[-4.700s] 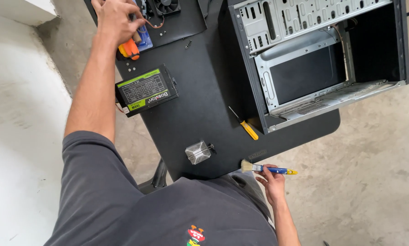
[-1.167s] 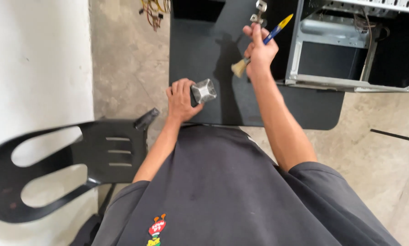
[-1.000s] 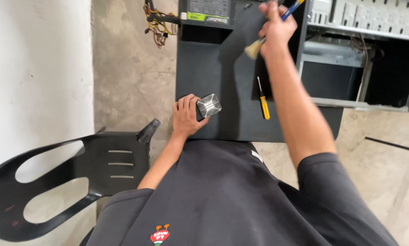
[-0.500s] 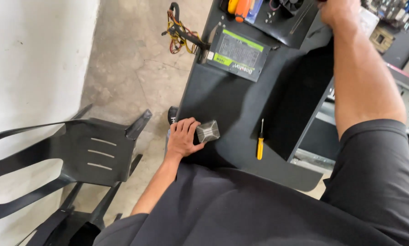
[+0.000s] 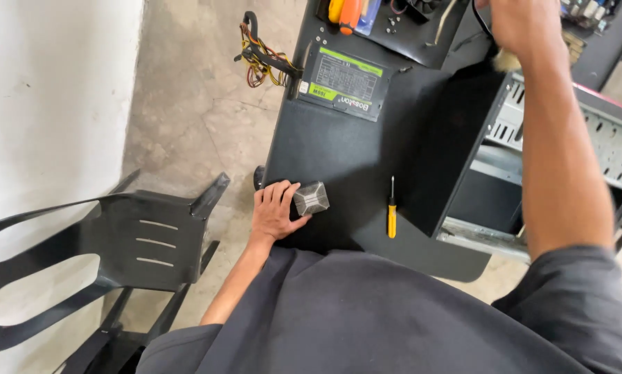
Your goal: Disassembling a CPU fan from a motherboard and cleaning both components along with the computer case using a brush and screwdriver.
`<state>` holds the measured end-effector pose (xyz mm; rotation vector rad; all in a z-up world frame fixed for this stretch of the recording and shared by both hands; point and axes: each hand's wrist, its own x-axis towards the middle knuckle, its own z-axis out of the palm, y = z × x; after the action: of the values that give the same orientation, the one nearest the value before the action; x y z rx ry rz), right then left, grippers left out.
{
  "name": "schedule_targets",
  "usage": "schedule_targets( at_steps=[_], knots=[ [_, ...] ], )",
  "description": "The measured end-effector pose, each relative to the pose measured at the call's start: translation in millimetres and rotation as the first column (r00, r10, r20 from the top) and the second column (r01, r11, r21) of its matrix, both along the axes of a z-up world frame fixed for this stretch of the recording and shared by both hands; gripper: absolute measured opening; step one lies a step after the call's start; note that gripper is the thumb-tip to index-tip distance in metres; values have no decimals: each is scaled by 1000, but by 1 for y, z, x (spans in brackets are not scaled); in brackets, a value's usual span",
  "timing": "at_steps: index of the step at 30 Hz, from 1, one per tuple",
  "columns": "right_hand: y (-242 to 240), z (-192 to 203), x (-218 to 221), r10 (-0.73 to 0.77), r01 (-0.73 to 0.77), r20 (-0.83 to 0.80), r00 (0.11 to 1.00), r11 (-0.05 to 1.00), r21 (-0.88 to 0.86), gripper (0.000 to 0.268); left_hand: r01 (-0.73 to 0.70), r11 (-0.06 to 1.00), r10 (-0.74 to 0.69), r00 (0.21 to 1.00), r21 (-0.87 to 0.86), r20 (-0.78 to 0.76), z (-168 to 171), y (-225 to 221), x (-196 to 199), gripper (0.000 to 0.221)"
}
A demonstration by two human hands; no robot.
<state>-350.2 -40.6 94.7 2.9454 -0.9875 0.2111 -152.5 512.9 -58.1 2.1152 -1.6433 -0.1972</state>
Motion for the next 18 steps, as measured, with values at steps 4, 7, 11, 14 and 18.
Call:
schedule_targets(
  at_steps=[4,7,11,14,18],
  knots=[
    [184,144,8,-16,-1,82,997,979,202,37,15,998,-11,997,-57,74,7,1,3,77],
    [316,148,38,-107,-228,379,919,640,734,14,43,994,-40,999,-97,35,25,-4,4,78],
    [415,32,46,19,-412,485,874,557,721,18,94,990,-85,993,-105,80,30,-1,7,86],
    [457,-16,32,109,-369,468,877,776,511,17,96,991,-93,995,-90,43,23,2,7,99],
    [455,-11,28,63,-375,419,906,578,725,12,87,992,-92,994,-86,-50,29,-1,11,105]
  ],
)
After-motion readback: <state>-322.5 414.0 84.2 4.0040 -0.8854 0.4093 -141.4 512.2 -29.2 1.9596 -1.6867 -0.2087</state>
